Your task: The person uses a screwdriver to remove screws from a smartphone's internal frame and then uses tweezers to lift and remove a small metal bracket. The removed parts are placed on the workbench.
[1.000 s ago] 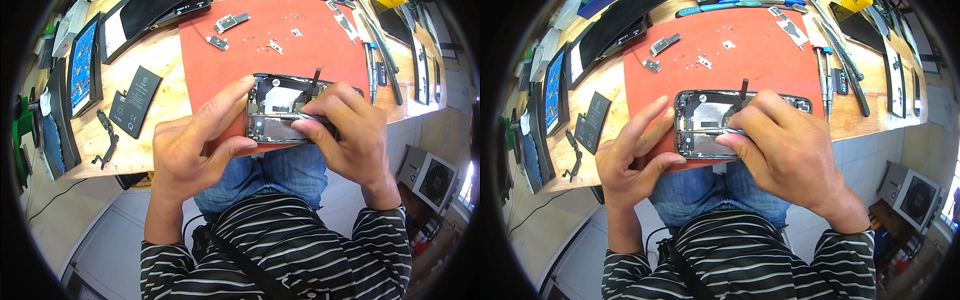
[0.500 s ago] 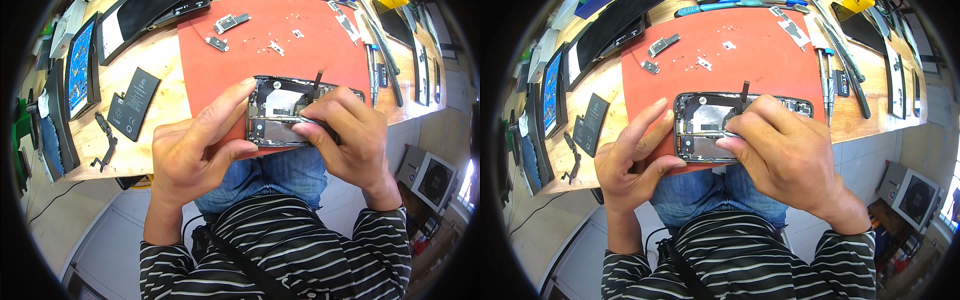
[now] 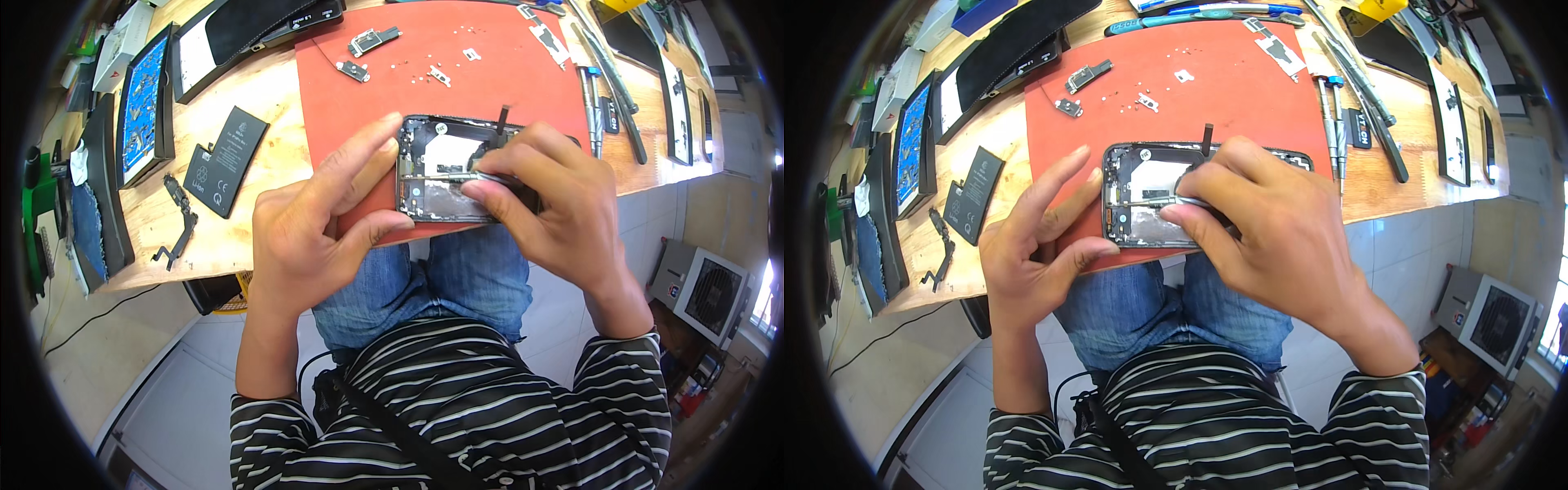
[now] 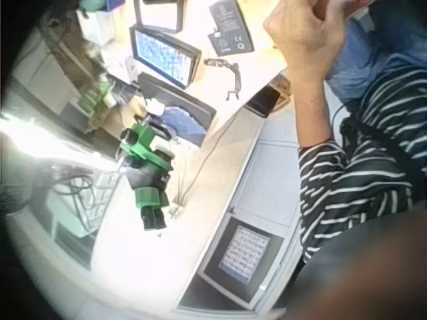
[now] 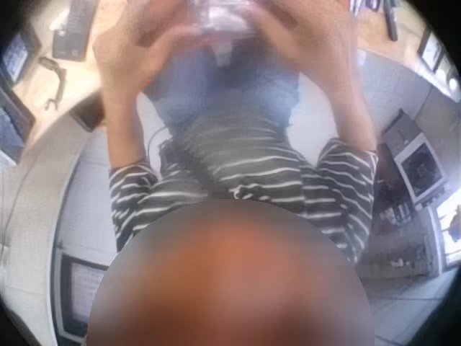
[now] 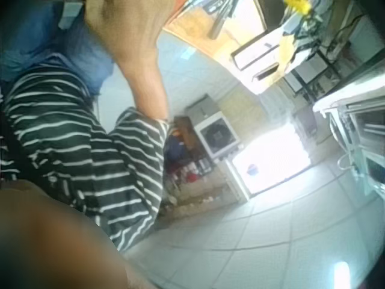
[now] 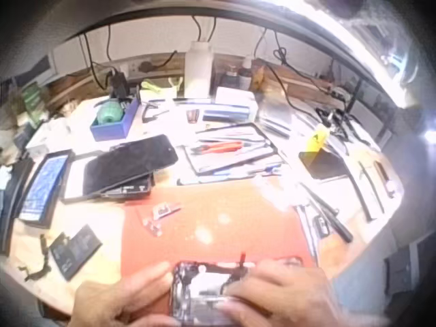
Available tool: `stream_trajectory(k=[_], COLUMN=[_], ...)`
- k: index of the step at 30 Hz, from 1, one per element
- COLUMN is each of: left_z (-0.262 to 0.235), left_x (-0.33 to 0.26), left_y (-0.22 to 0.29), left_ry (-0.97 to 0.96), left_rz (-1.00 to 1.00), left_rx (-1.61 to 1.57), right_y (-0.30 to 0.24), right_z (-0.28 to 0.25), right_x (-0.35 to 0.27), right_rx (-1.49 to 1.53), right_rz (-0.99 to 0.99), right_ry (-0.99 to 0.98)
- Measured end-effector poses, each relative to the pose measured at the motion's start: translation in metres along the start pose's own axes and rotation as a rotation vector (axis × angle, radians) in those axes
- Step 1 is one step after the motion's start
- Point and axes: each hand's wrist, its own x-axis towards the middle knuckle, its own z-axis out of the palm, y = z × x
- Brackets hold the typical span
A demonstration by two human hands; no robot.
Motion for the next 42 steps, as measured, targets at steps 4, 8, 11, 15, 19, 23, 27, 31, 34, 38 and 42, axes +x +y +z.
stream_trajectory(k=[4, 8, 11, 15, 19, 23, 27, 31, 34, 38, 42], left_z=[0.003, 0.005, 0.015, 0.032, 0.057, 0.083, 0.095, 0.103, 0.103, 0.089, 0.073], left_x=[-0.002, -0.012, -0.028, -0.07, -0.078, -0.062, -0.047, -0.044, -0.045, -0.045, -0.052], left_y=[-0.002, 0.005, 0.013, 0.037, 0.045, 0.041, 0.033, 0.033, 0.035, 0.033, 0.034], left_ry=[0.032, 0.072, 0.235, 0.228, -0.18, -0.244, -0.188, -0.128, -0.092, -0.134, -0.111], left_rz=[0.004, 0.003, 0.136, -0.057, -0.366, -0.553, -0.577, -0.593, -0.598, -0.658, -0.662], left_rx=[0.057, 0.207, 0.225, -0.367, -0.548, -0.817, -0.966, -0.973, -0.944, -0.873, -0.743], right_y=[0.001, 0.007, 0.024, 0.047, 0.056, 0.055, 0.05, 0.045, 0.04, 0.024, 0.007], right_z=[-0.003, -0.017, -0.029, -0.034, -0.023, -0.018, -0.022, -0.028, -0.033, -0.041, -0.037], right_x=[-0.001, -0.009, -0.012, -0.025, -0.036, -0.043, -0.057, -0.071, -0.072, -0.065, -0.052], right_rx=[0.023, 0.061, 0.156, 0.187, 0.239, 0.319, 0.401, 0.388, 0.468, 0.599, 0.518], right_rz=[-0.021, 0.058, 0.163, 0.366, 0.356, 0.402, 0.454, 0.503, 0.418, 0.372, 0.269], right_ry=[0.054, 0.165, 0.301, 0.287, 0.276, 0.274, 0.235, 0.106, 0.169, 0.249, 0.217])
